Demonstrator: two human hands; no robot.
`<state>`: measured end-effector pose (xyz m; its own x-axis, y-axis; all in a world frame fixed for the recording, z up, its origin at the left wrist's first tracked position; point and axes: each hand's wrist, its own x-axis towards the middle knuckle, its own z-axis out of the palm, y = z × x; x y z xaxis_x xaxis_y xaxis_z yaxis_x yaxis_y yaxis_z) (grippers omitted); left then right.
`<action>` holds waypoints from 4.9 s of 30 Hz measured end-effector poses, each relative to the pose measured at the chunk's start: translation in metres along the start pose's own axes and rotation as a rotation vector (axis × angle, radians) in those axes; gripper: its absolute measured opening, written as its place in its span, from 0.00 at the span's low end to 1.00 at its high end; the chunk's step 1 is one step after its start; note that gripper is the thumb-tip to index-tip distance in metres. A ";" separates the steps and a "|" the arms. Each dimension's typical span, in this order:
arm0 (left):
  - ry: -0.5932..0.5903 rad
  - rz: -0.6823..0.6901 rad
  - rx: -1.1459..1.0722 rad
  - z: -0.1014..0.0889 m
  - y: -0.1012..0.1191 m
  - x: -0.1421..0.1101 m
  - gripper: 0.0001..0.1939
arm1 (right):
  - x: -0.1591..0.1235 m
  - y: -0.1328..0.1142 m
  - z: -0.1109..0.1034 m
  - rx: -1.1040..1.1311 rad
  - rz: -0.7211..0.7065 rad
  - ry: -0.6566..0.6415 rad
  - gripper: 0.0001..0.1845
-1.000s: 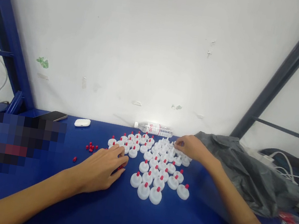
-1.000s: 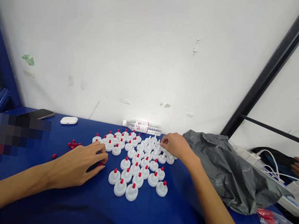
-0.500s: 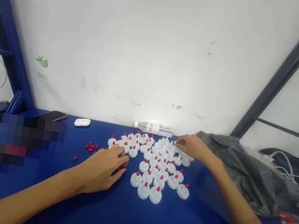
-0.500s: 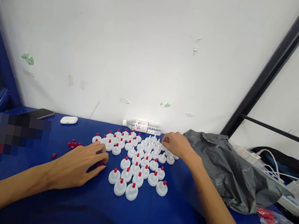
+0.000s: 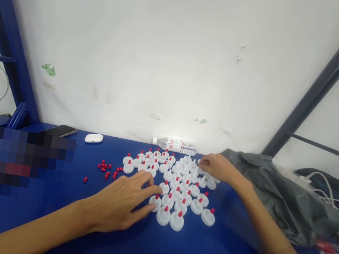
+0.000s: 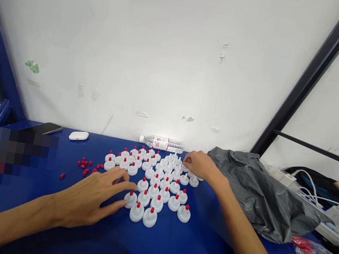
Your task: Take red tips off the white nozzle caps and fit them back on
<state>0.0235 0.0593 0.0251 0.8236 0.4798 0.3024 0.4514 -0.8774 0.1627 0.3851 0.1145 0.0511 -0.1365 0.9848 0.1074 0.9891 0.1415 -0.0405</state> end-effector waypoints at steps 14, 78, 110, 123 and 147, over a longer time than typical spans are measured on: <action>-0.056 0.008 0.018 -0.001 -0.006 0.003 0.07 | -0.001 0.001 -0.001 0.047 -0.023 -0.022 0.11; 0.215 -0.506 -1.405 0.002 0.003 0.022 0.24 | -0.030 -0.089 -0.014 -0.241 -0.762 0.855 0.15; 0.056 -0.104 -0.032 0.015 -0.024 0.005 0.09 | -0.013 0.007 -0.010 0.272 -0.168 -0.007 0.12; 0.157 0.031 -0.090 0.015 -0.001 0.004 0.16 | -0.013 0.009 -0.007 0.323 -0.137 -0.049 0.08; 0.586 0.081 -0.023 0.012 -0.020 0.008 0.01 | -0.045 -0.120 0.005 0.179 -0.758 0.464 0.27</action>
<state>0.0255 0.0803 0.0132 0.5249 0.3356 0.7822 0.3818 -0.9142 0.1361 0.2724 0.0541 0.0465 -0.6733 0.4870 0.5563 0.6143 0.7872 0.0543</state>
